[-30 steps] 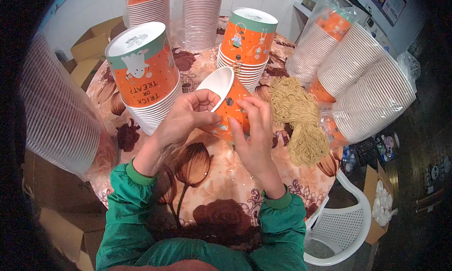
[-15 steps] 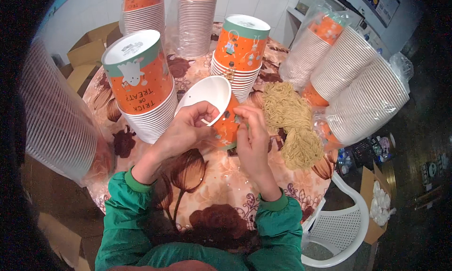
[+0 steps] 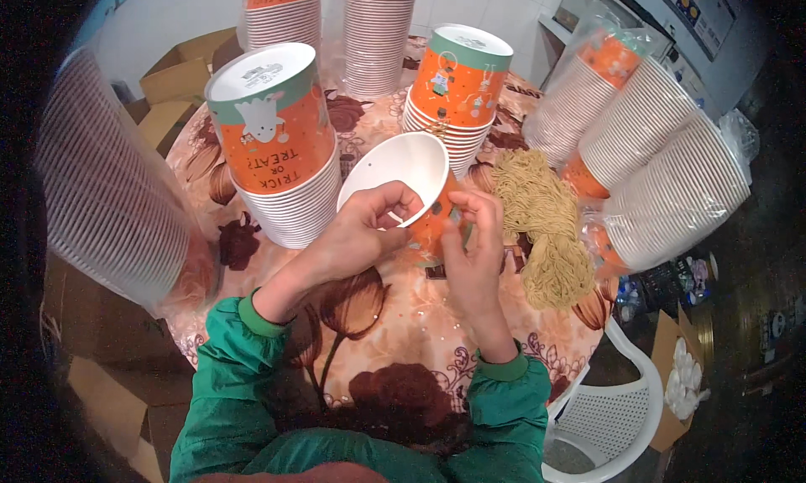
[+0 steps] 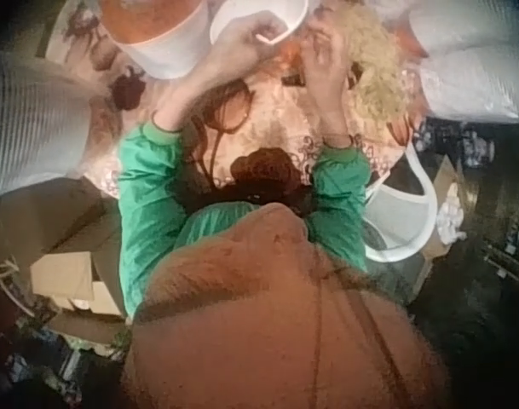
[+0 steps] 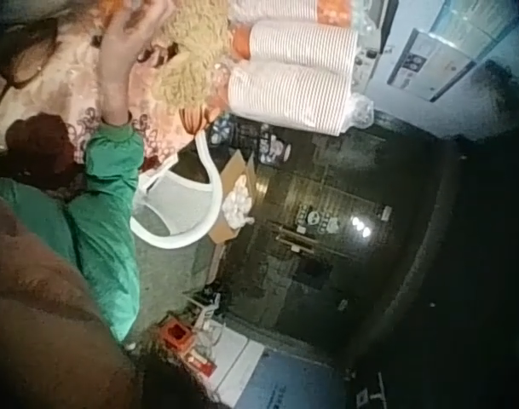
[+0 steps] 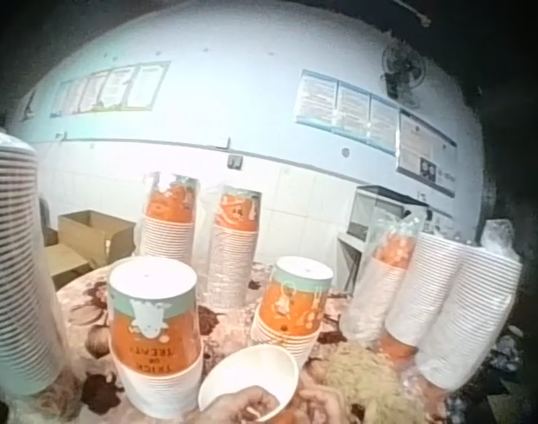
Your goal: Tying string handles onto paper buckets.
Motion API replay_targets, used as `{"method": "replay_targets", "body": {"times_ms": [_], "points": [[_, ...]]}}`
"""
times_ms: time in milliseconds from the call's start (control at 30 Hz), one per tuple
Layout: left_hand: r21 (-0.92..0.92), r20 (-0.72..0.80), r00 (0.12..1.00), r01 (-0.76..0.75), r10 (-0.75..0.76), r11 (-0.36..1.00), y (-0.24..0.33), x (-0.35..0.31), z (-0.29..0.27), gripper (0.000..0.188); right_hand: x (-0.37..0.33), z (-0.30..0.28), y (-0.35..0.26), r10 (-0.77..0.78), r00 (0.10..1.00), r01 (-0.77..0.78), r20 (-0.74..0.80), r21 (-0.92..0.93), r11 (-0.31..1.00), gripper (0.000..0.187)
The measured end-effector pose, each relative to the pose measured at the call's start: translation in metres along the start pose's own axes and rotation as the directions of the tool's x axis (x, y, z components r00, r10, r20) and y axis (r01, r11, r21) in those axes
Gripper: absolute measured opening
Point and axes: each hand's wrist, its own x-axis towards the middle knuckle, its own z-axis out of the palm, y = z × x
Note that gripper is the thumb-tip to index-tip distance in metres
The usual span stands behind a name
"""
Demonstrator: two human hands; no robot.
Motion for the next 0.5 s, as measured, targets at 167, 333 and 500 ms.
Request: {"method": "replay_targets", "body": {"times_ms": [167, 333, 500], "points": [[-0.003, 0.004, 0.999, 0.05, -0.05, 0.999, 0.003, -0.001, -0.004, 0.024, -0.001, 0.004, 0.006, 0.02, 0.999, -0.024, 0.029, 0.125, 0.992, 0.038], [0.171, -0.011, 0.986, -0.16, 0.165, 0.972, -0.007, -0.002, 0.0, 0.027, 0.0, -0.005, 0.015, 0.029, 0.999, -0.026, -0.023, 0.113, 0.993, 0.029], [0.468, 0.023, 0.942, -0.305, 0.333, 0.829, 0.001, -0.007, 0.003, 0.03, 0.007, -0.012, 0.045, 0.316, 0.945, -0.279, -0.079, 0.308, 0.91, 0.017]]}}
